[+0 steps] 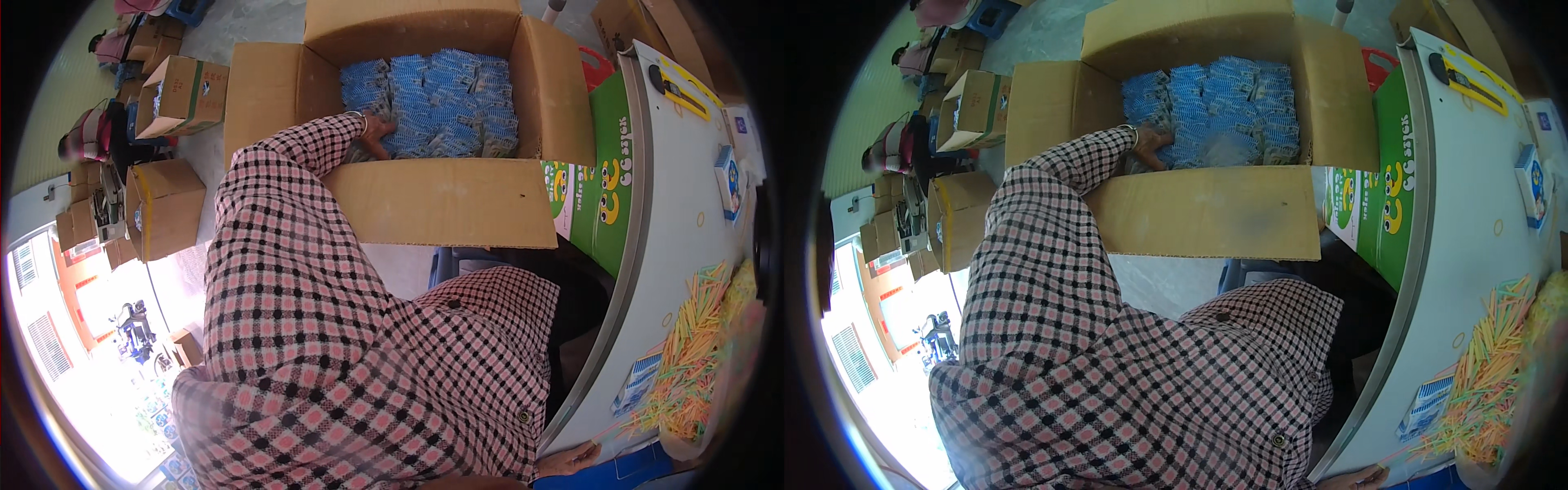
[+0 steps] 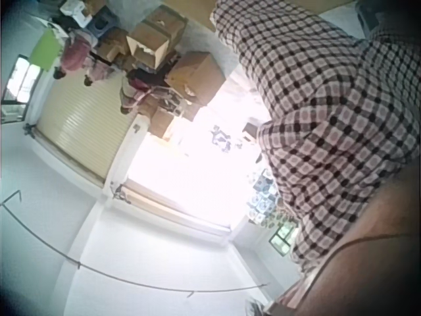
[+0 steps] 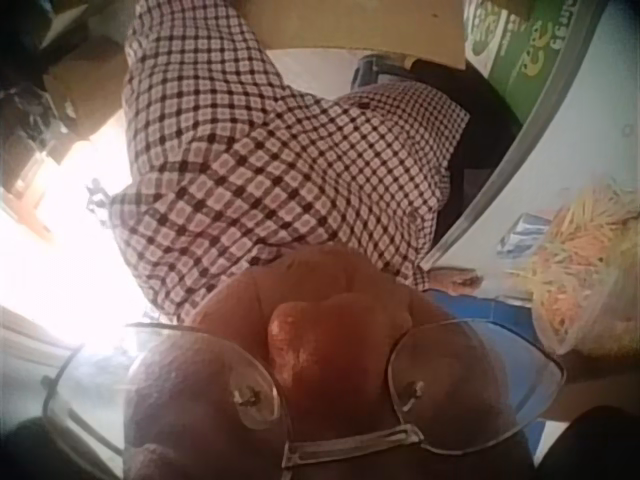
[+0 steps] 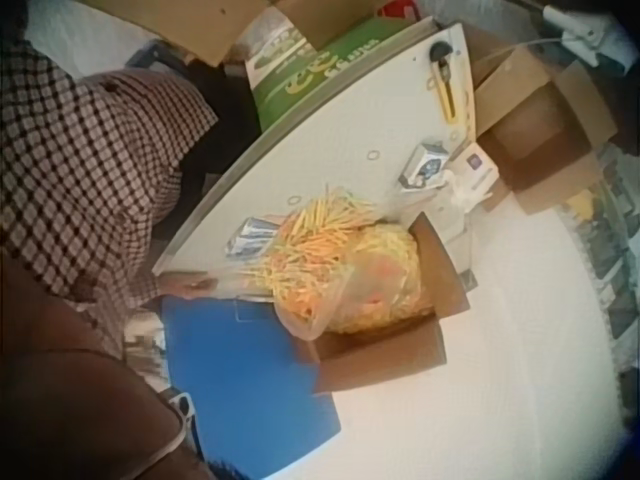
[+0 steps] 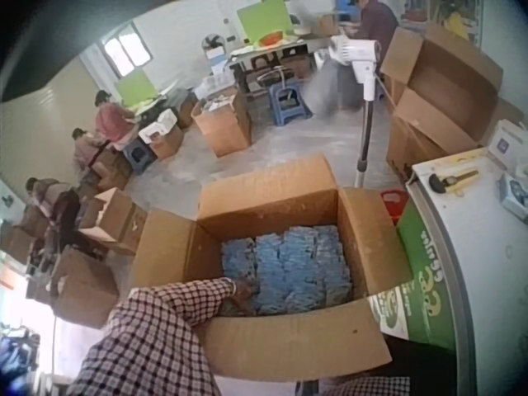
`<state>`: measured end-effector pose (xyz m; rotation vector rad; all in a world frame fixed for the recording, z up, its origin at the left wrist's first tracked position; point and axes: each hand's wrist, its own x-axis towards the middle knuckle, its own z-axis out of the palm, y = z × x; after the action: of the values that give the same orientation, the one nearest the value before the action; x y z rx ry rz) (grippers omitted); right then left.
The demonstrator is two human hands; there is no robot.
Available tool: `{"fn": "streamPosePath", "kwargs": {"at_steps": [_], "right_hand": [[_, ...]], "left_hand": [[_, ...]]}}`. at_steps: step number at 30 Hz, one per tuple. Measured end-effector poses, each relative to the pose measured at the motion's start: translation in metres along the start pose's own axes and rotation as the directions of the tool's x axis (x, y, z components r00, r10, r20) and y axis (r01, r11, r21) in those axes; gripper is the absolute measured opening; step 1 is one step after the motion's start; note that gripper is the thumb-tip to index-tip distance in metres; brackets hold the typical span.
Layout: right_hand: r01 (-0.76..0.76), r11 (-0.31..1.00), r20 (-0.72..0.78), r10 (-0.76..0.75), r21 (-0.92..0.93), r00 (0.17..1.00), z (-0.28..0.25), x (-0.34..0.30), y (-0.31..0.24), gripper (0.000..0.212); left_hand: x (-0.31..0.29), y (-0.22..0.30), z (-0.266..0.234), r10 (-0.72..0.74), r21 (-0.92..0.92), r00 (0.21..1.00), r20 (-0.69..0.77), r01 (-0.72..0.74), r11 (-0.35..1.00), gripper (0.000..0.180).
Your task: Packaging colorful plastic sticks into small transparent bags and placing them into a shipping box.
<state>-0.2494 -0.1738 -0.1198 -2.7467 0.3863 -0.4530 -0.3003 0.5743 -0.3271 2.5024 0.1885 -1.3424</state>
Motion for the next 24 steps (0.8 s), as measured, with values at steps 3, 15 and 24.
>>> {"fn": "streamPosePath", "kwargs": {"at_steps": [3,15,24], "right_hand": [[-0.001,0.999,0.008,0.002,-0.032,1.0,-0.001,-0.001,-0.002,0.043],[-0.073,0.996,-0.028,0.071,-0.043,0.997,-0.007,-0.008,-0.026,0.044],[0.064,0.997,-0.041,-0.062,0.044,0.997,-0.001,-0.016,-0.047,0.038]], "left_hand": [[-0.005,0.014,-0.007,-0.131,0.149,0.991,0.025,0.126,0.981,0.089],[-0.036,-0.011,0.041,-0.267,-0.102,0.914,-0.306,0.247,0.964,0.073],[-0.045,0.031,0.002,-0.306,0.031,0.946,-0.111,0.311,0.95,0.082]]}}
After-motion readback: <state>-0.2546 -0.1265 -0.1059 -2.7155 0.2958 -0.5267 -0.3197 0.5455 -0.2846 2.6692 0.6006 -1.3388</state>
